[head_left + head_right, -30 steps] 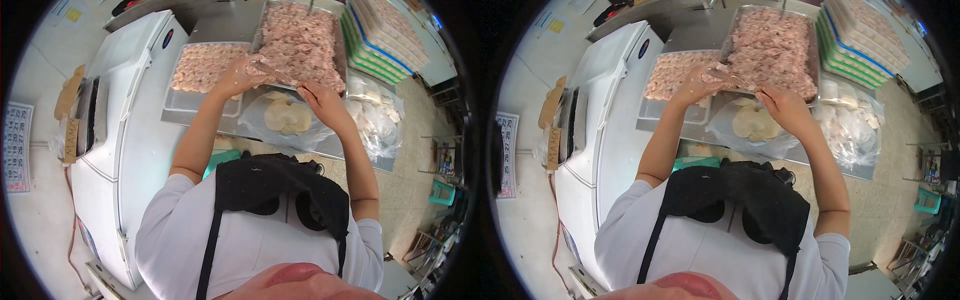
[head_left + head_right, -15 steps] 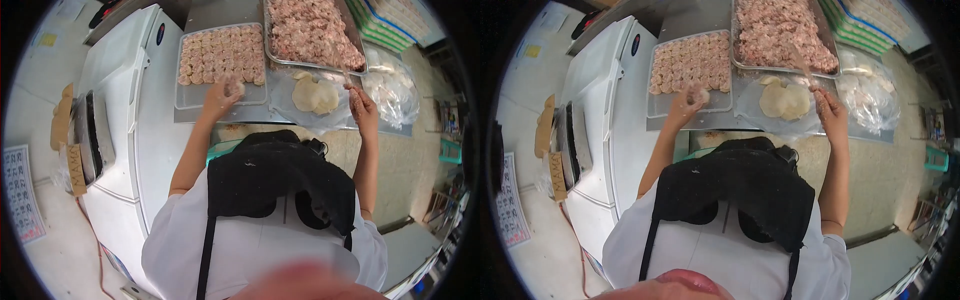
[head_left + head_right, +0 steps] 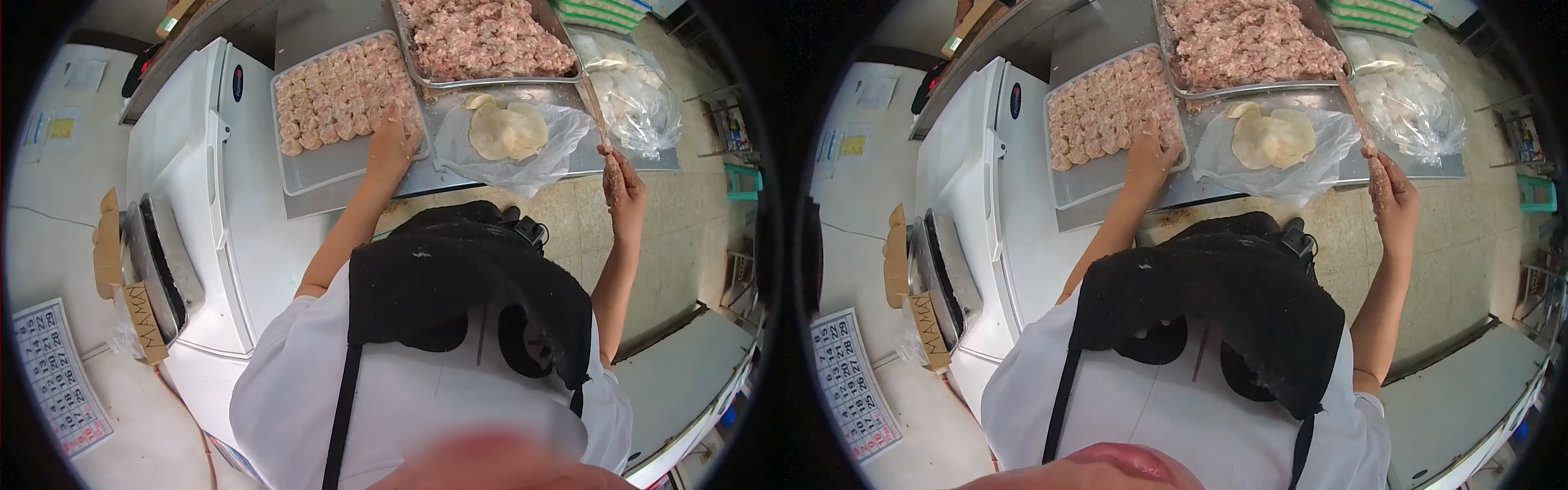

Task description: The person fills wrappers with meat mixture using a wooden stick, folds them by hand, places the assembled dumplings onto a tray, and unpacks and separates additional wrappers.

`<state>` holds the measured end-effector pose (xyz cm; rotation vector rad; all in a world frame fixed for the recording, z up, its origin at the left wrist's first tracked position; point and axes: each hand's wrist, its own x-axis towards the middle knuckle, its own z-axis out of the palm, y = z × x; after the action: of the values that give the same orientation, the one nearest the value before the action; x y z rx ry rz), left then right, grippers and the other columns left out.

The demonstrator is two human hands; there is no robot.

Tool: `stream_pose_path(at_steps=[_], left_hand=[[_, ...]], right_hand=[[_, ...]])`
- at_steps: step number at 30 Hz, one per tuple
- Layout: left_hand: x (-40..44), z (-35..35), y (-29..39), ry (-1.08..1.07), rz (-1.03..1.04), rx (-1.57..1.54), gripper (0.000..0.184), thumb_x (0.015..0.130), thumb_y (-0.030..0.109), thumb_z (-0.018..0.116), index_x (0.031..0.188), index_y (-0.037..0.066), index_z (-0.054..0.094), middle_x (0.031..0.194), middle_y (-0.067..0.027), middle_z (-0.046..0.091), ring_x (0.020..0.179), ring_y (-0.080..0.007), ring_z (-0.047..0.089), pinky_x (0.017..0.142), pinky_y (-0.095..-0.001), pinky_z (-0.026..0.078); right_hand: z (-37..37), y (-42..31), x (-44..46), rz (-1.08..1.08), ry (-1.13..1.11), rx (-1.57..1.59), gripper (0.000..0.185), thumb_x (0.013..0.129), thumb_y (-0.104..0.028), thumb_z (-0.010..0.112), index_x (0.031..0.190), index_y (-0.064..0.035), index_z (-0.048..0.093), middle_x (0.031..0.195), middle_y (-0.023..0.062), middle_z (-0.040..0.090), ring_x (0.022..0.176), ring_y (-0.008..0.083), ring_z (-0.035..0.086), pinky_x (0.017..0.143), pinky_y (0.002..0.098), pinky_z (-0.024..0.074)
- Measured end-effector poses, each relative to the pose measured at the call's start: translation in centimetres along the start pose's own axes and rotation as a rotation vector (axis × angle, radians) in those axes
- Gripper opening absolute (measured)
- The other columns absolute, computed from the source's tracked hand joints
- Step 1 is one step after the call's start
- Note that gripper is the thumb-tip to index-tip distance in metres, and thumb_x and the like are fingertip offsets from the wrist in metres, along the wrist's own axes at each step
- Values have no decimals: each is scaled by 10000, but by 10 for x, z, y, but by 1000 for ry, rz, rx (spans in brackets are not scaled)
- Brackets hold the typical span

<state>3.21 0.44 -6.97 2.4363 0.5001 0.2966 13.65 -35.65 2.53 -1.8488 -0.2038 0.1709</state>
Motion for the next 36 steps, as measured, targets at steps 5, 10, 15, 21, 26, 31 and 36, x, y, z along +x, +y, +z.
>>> stream_pose_path(at_steps=[5,10,15,21,26,31,36], left_hand=[[0,-1,-9,34,113,26,769,747,193,741,1351,-81,352,1132,-300,553,1027,-424,567,864,-427,461],[-2,-18,-10,-147,-60,49,760,717,190,768,1319,-68,382,934,-251,627,910,-407,613,788,-436,479],[13,-22,15,-171,-61,38,724,712,200,771,1280,-67,411,859,-234,631,835,-404,618,741,-446,482],[18,-1,-19,-5,94,110,610,727,213,760,1203,-36,471,901,-272,600,838,-422,604,734,-470,477],[11,-11,-15,-71,54,100,554,769,280,718,1186,-13,500,949,-273,591,871,-419,595,764,-473,470],[16,-5,-20,-61,33,145,570,787,303,690,1228,1,493,951,-269,598,897,-412,597,782,-475,469],[7,-26,-25,-158,116,78,592,823,297,643,1330,59,453,971,-252,625,905,-398,603,790,-470,467]], right_hand=[[-6,13,-2,-19,-18,59,264,957,-162,567,1161,-11,642,769,-70,550,597,2,377,510,163,291],[2,9,1,-17,2,74,274,953,-160,575,1163,6,635,897,-41,622,663,3,427,565,155,334],[4,7,-3,-59,27,59,275,952,-163,579,1162,4,637,899,-45,621,662,5,417,568,160,335],[1,-3,-12,-10,59,11,263,950,-166,581,1148,-5,647,866,-49,607,631,9,383,547,162,318],[7,-6,-12,22,47,10,269,945,-163,588,1152,1,642,840,-51,595,626,15,389,542,171,323],[19,-8,-4,-43,-27,-40,309,954,-196,574,1176,13,621,774,-55,556,639,36,412,557,191,344],[12,-11,32,61,-187,-124,301,952,-231,561,1196,-67,627,745,25,614,721,158,597,638,284,453]])
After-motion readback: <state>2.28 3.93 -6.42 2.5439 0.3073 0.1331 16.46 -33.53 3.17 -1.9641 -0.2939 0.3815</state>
